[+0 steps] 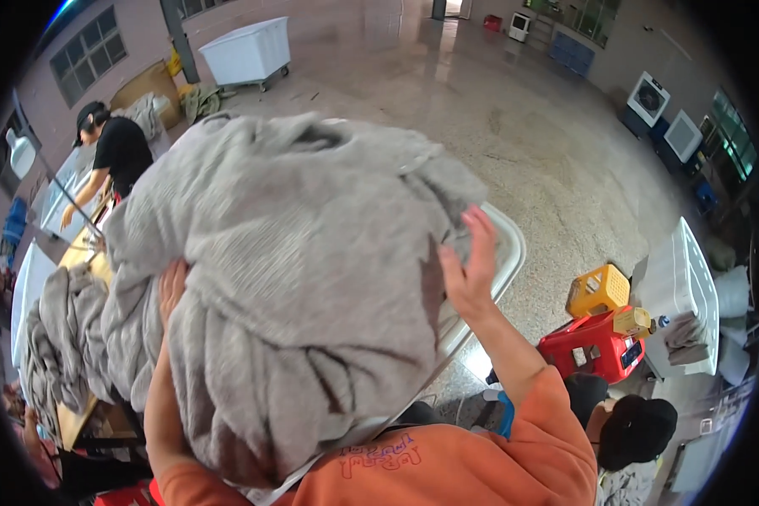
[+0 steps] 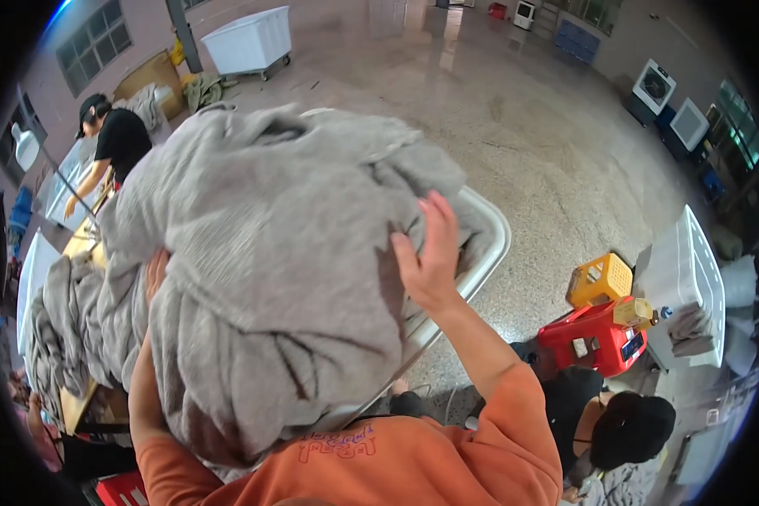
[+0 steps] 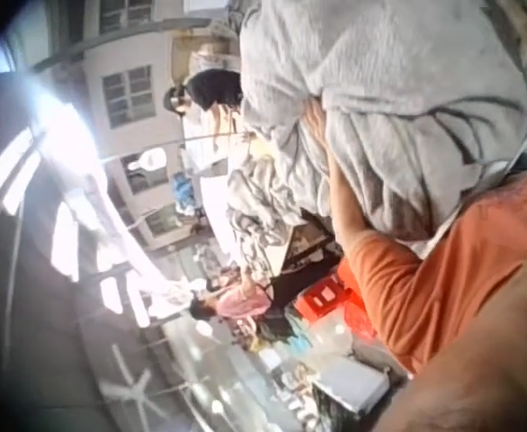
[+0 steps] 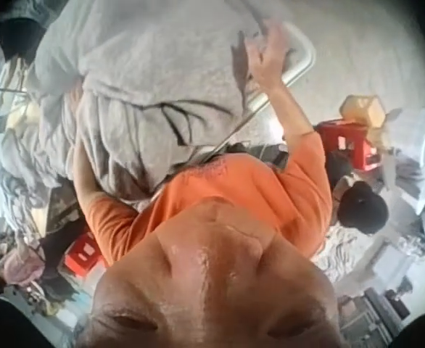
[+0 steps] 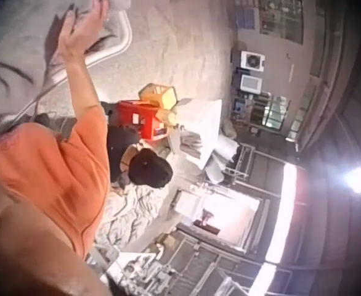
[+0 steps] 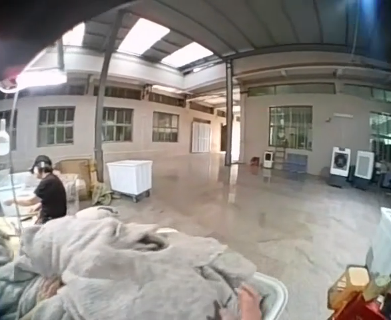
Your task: Inspecting grey fleece garments for defects and folding them into a plastic bin.
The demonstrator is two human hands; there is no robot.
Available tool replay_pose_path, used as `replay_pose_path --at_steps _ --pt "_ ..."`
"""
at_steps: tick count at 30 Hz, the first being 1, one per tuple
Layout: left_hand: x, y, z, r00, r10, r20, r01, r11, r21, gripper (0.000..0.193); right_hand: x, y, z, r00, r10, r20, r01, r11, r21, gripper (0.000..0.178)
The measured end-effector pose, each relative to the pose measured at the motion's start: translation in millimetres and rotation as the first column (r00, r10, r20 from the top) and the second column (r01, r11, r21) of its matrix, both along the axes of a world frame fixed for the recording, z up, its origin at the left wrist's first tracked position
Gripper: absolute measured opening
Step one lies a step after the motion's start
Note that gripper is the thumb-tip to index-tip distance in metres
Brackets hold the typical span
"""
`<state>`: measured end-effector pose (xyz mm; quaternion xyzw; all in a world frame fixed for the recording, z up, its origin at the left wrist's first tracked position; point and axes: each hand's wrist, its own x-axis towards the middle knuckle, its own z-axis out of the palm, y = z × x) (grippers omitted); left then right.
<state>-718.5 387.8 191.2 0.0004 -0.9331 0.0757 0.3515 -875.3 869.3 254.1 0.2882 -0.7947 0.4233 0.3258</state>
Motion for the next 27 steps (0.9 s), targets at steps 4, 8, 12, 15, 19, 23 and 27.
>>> replay_pose_path --at_steps 4,8,12,15,19,23,27 --pt "23 -20 33 0.967 0.250 -0.057 -0.248 0.855 -0.456 0.065 -78 -3 19 0.989 -0.006 -0.148 0.033 0.983 0.182 0.059" --pt "36 5 88 0.865 0.492 -0.103 -0.485 0.871 0.081 0.086 -151 -10 4 0.958 -0.273 -0.084 0.284 0.882 0.376 0.069" --pt "12 20 92 0.872 0.490 0.010 -0.468 0.826 0.315 0.066 -180 -35 -101 0.496 0.445 0.746 -0.609 0.791 -0.066 0.055" --pt "-20 38 84 0.911 0.407 0.063 -0.407 0.866 0.290 0.062 -122 -23 -110 0.208 0.545 0.812 -0.808 0.564 -0.171 0.047" --pt "-86 59 74 0.953 0.278 0.120 -0.301 0.916 0.266 0.057 -52 51 -85 -0.068 0.638 0.767 -0.659 0.549 -0.514 0.051" --pt "-173 86 65 0.977 0.131 0.165 -0.170 0.952 0.253 0.052 -41 97 -65 -0.089 0.610 0.787 -0.586 0.607 -0.536 0.041" --pt "-279 107 43 0.980 -0.001 0.197 -0.051 0.964 0.260 0.047 -50 102 -35 0.018 0.763 0.647 -0.438 0.587 -0.681 0.036"
